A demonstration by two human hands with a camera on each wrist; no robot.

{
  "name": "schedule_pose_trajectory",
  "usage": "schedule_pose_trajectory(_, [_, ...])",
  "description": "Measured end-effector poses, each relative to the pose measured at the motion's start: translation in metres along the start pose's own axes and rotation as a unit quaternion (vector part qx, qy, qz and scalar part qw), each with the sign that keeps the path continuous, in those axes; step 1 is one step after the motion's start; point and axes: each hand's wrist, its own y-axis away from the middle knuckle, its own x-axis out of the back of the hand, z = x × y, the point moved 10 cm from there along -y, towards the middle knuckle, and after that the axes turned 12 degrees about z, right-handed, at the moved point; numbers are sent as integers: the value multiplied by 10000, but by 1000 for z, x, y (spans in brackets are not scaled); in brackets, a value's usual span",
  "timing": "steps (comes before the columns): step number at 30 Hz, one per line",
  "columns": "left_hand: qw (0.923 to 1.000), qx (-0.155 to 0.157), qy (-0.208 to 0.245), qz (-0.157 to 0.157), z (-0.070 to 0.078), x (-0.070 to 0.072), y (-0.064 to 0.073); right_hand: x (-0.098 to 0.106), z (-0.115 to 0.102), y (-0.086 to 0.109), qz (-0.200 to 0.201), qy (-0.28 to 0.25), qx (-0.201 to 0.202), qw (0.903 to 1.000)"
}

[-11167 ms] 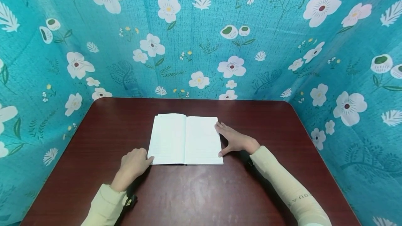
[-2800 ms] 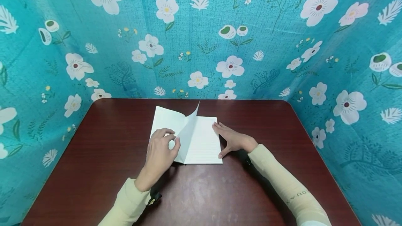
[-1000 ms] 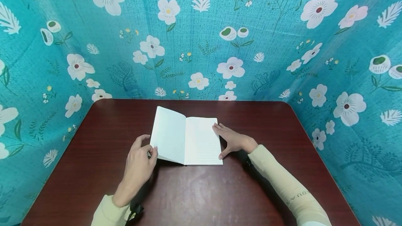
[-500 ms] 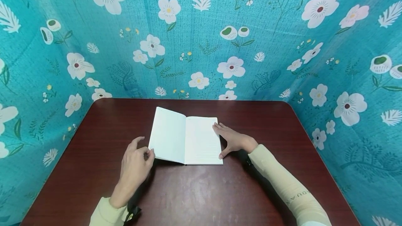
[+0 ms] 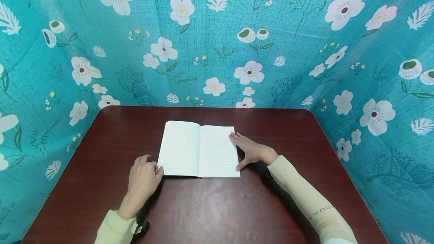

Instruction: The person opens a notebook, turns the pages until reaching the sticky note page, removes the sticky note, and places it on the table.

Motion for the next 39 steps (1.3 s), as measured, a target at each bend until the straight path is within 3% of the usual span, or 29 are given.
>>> schedule_pose_trajectory(9, [9991, 50, -250, -343, -9, -16, 5, 1, 1, 1, 8, 14, -19, 10000])
schedule_pose_trajectory(15, [9988, -114, -305, -368, -7, -23, -3, 0, 2, 1, -13, 27, -60, 10000])
schedule_pose_trajectory(19, [9942, -789, -220, -692, 11, -35, -12, 0, 3, 1, -19, 31, -72, 10000])
schedule_pose_trajectory(24, [9710, -1902, 110, -1441, 46, -55, -11, -1, 3, 1, -18, 27, -79, 10000])
schedule_pose_trajectory(26, [9630, -2064, 113, -1726, 58, -62, -9, -1, 4, 1, -31, 49, -80, 10000])
schedule_pose_trajectory(28, [9612, -2039, -33, -1858, 67, -67, -11, 0, 4, 1, -35, 76, -67, 9999])
schedule_pose_trajectory(34, [9623, -2027, -736, -1661, 89, -79, -18, 1, 3, 1, -11, 77, -27, 10000])
schedule_pose_trajectory(39, [9574, -2248, -485, -1746, 102, -90, -18, 1, 1, 2, -17, 25, 23, 10000])
